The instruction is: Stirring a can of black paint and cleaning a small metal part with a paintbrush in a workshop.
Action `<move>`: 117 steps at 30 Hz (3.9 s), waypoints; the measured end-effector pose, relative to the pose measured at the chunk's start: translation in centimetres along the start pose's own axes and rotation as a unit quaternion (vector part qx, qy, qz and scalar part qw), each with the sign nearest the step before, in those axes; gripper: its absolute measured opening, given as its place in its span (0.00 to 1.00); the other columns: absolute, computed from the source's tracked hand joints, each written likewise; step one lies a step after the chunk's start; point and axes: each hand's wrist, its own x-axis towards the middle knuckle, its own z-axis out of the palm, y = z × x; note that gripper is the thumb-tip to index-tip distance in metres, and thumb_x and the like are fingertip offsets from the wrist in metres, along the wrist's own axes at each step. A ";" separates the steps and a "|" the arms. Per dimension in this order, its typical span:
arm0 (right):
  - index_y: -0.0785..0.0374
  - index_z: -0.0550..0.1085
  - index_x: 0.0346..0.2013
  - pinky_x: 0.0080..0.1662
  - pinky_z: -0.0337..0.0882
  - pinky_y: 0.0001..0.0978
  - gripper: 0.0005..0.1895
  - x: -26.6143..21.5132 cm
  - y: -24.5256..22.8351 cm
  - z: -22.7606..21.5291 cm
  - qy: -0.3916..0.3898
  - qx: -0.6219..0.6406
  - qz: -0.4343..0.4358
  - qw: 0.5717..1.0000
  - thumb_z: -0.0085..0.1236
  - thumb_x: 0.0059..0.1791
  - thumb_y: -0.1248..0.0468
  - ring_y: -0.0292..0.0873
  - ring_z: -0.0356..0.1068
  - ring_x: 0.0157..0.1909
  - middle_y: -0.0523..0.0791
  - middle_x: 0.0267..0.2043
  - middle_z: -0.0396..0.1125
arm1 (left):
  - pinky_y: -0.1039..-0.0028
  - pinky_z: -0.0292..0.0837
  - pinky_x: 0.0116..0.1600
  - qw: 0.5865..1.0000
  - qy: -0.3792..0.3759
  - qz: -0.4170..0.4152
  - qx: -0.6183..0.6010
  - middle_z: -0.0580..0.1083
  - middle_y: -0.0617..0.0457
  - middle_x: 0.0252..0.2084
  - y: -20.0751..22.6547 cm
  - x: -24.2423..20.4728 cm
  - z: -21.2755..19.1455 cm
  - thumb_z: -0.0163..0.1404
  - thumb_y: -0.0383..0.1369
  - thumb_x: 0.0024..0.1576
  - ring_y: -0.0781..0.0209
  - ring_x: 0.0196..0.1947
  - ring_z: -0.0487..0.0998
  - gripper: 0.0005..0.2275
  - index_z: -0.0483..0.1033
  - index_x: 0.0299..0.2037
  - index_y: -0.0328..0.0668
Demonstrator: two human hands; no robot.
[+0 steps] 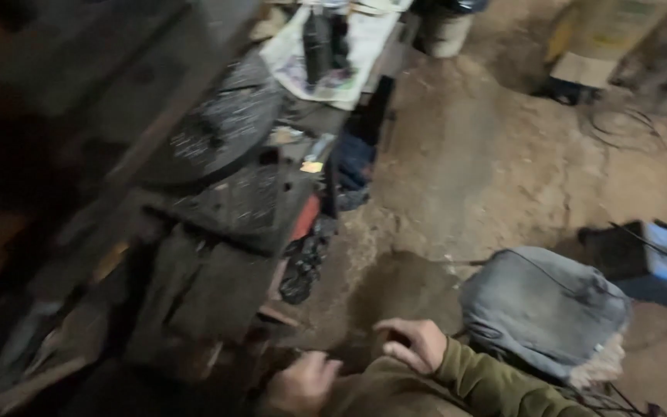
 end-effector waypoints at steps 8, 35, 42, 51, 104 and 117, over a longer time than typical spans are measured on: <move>0.65 0.82 0.37 0.34 0.76 0.30 0.14 -2.2 11.0 -6.9 0.108 0.179 0.207 0.956 0.54 0.53 0.59 0.37 0.76 0.29 0.46 0.27 0.78 | 0.51 0.70 0.29 0.964 -0.153 0.150 -0.160 0.73 0.43 0.26 18.5 16.4 -3.9 0.56 0.45 0.61 0.38 0.27 0.76 0.16 0.72 0.30 0.42; 0.65 0.64 0.66 0.47 0.76 0.35 0.29 34.5 44.6 -55.7 -0.077 0.387 0.124 0.911 0.56 0.50 0.70 0.39 0.75 0.44 0.48 0.52 0.74 | 0.56 0.71 0.32 0.994 -0.025 0.006 -0.107 0.73 0.44 0.30 21.6 72.0 8.0 0.55 0.39 0.60 0.42 0.29 0.77 0.09 0.75 0.38 0.44; 0.61 0.68 0.61 0.55 0.72 0.45 0.33 58.6 42.3 -62.2 -0.079 -0.107 -0.307 0.942 0.68 0.45 0.55 0.58 0.70 0.55 0.54 0.56 0.69 | 0.54 0.71 0.34 0.968 0.085 -0.206 -0.118 0.75 0.44 0.31 25.1 76.8 8.7 0.54 0.41 0.61 0.39 0.32 0.77 0.11 0.75 0.36 0.43; 0.64 0.52 0.71 0.59 0.63 0.52 0.63 78.3 34.8 -53.6 -0.168 -0.209 -0.391 0.881 0.77 0.31 0.46 0.65 0.60 0.64 0.61 0.68 0.54 | 0.58 0.75 0.35 0.899 0.229 -0.355 -0.115 0.79 0.45 0.36 22.1 79.3 10.2 0.54 0.39 0.59 0.41 0.33 0.80 0.13 0.79 0.52 0.46; 0.60 0.58 0.68 0.54 0.68 0.51 0.58 89.9 40.5 -58.9 -0.425 -0.019 -0.498 0.756 0.77 0.30 0.49 0.59 0.66 0.57 0.53 0.62 0.61 | 0.58 0.75 0.46 0.640 -0.208 -0.731 0.112 0.80 0.51 0.43 12.4 111.4 -4.6 0.52 0.39 0.57 0.50 0.46 0.82 0.10 0.84 0.44 0.52; 0.64 0.56 0.70 0.60 0.67 0.48 0.60 90.0 41.1 -58.4 -0.425 0.059 -0.506 0.748 0.77 0.29 0.53 0.63 0.64 0.60 0.57 0.63 0.60 | 0.58 0.75 0.38 0.645 0.394 -0.644 0.116 0.76 0.43 0.35 15.3 101.7 12.4 0.51 0.40 0.64 0.41 0.33 0.79 0.13 0.79 0.51 0.41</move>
